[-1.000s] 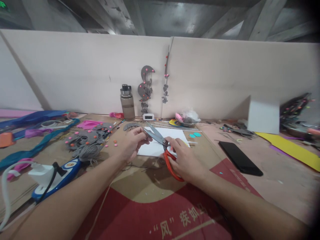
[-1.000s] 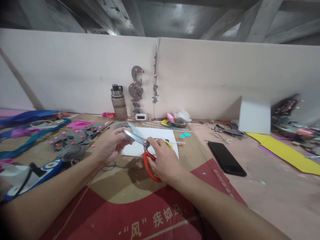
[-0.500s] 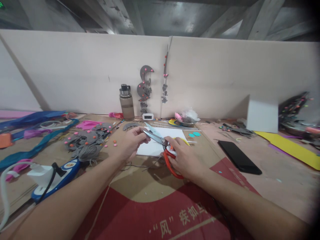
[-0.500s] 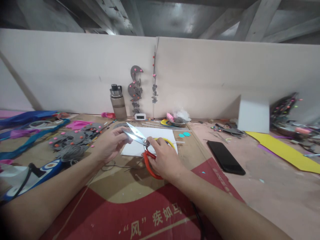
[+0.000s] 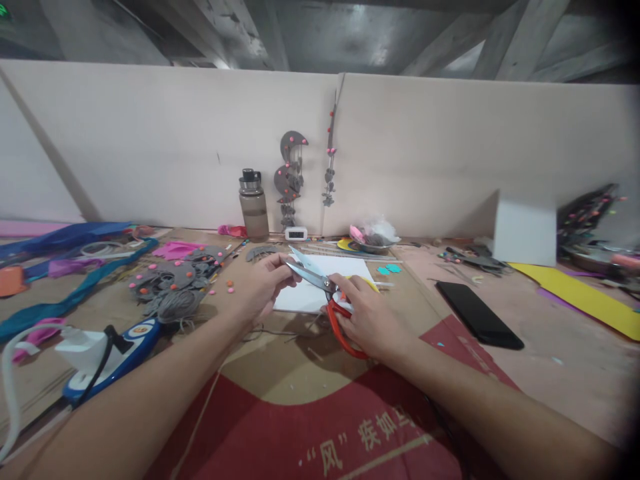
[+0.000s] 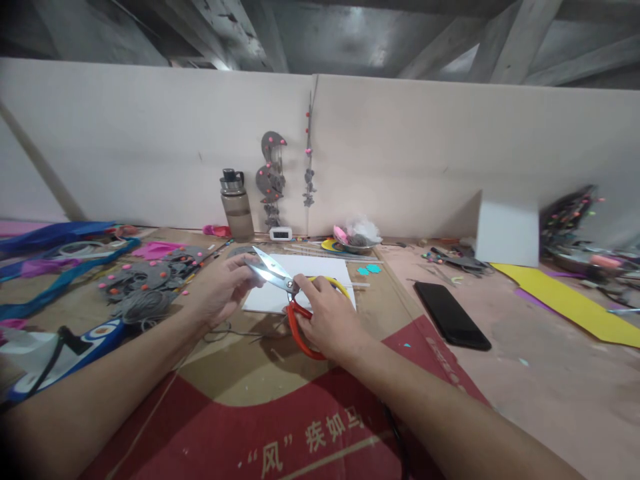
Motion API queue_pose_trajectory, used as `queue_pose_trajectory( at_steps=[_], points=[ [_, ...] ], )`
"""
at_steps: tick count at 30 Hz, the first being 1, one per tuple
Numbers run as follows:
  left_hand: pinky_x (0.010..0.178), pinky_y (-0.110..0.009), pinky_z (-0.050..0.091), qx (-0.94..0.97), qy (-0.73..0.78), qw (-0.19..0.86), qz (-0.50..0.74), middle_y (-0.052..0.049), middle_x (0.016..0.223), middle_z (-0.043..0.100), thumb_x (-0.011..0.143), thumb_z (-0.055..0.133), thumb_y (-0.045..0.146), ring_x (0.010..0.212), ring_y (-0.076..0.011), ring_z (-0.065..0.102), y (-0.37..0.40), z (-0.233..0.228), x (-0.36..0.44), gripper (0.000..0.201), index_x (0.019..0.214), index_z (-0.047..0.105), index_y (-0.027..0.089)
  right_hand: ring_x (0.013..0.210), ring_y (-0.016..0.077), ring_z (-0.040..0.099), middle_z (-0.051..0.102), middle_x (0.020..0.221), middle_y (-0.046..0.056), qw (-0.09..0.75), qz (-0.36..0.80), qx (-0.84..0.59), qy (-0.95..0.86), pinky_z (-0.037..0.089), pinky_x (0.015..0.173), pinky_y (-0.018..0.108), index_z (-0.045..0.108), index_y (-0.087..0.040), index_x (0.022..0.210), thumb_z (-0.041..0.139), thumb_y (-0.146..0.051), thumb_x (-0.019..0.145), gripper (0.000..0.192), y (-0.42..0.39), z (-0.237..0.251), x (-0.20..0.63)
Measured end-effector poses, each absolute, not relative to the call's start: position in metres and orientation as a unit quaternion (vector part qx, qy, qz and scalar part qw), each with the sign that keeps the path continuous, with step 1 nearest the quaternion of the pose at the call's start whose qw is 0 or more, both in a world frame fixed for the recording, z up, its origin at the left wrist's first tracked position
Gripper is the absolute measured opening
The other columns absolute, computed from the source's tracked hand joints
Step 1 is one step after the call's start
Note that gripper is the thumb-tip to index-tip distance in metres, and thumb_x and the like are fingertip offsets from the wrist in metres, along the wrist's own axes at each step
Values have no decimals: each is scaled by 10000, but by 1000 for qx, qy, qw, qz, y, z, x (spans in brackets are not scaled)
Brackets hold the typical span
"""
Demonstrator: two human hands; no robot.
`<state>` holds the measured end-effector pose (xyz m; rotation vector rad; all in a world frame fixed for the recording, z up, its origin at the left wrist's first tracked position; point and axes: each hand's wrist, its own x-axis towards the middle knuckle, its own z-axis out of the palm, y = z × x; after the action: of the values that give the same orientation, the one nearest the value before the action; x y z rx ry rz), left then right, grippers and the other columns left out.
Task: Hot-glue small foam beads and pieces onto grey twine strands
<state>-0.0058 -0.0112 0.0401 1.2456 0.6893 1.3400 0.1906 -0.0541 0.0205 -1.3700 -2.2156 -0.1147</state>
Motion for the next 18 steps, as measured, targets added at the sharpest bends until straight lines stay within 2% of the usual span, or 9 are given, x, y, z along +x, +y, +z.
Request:
queue_pose_trajectory(
  at_steps=[18],
  points=[
    [569, -223, 356, 535, 329, 543, 557, 8, 626, 564, 611, 606, 153, 568, -85, 477, -12, 41, -5, 67, 677, 606, 141, 823, 189, 522, 543, 989, 85, 254, -65, -512, -818, 406, 721, 291, 430, -230, 1254, 492, -380, 859, 427, -54, 21, 190]
  ],
)
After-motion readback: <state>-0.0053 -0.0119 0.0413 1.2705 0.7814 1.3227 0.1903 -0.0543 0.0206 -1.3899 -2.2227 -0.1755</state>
